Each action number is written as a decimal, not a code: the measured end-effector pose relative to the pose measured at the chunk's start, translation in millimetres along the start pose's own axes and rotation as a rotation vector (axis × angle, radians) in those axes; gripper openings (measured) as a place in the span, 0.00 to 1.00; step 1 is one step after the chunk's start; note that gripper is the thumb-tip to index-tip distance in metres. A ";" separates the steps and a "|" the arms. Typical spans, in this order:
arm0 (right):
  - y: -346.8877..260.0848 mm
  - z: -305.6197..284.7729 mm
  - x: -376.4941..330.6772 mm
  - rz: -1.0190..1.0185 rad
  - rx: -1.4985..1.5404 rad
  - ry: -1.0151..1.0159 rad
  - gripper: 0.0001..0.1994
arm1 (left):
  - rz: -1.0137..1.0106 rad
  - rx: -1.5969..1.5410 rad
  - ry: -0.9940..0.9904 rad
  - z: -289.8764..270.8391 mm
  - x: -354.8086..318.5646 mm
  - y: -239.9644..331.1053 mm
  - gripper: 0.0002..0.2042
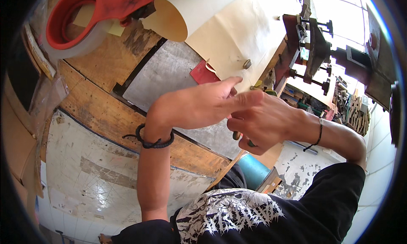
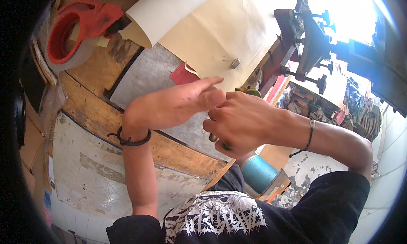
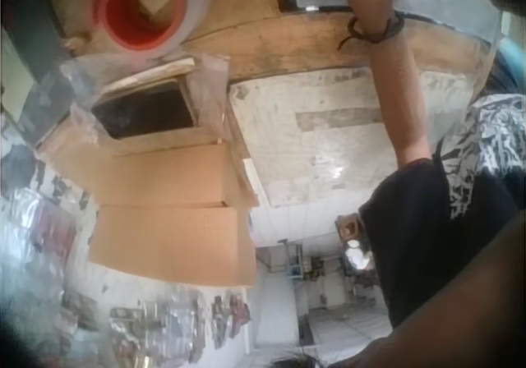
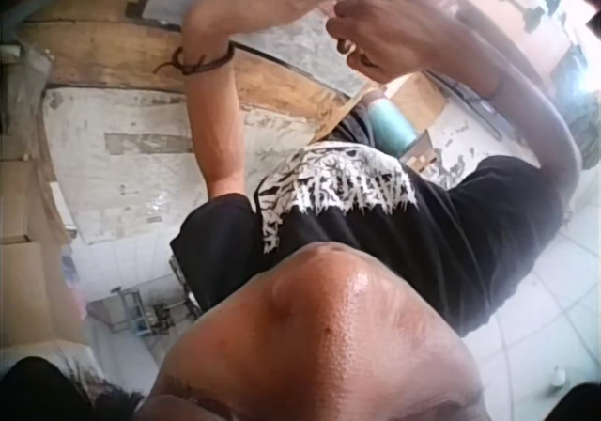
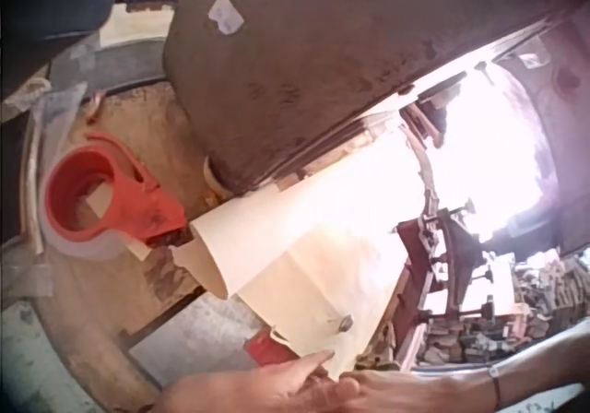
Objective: The person uses pliers to adjust a vertical metal rod on a large machine, turning a screw by hand and then using the pliers to tighten or position a component on the rod.
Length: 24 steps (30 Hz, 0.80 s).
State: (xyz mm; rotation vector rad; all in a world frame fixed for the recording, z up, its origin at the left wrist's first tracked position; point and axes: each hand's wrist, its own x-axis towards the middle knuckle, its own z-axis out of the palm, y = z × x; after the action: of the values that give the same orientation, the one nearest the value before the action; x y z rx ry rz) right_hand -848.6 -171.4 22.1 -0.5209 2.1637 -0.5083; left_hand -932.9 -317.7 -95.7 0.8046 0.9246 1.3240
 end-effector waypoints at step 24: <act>-16.1 24.3 25.8 0.288 -0.216 0.026 0.12 | 0.082 -0.053 0.091 -2.4 5.0 2.3 0.39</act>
State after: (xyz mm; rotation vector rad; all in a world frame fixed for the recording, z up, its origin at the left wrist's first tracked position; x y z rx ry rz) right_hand -840.7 -202.6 0.3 -0.3098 2.2834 -0.1252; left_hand -935.9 -312.6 -95.2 0.7536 0.9324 1.4610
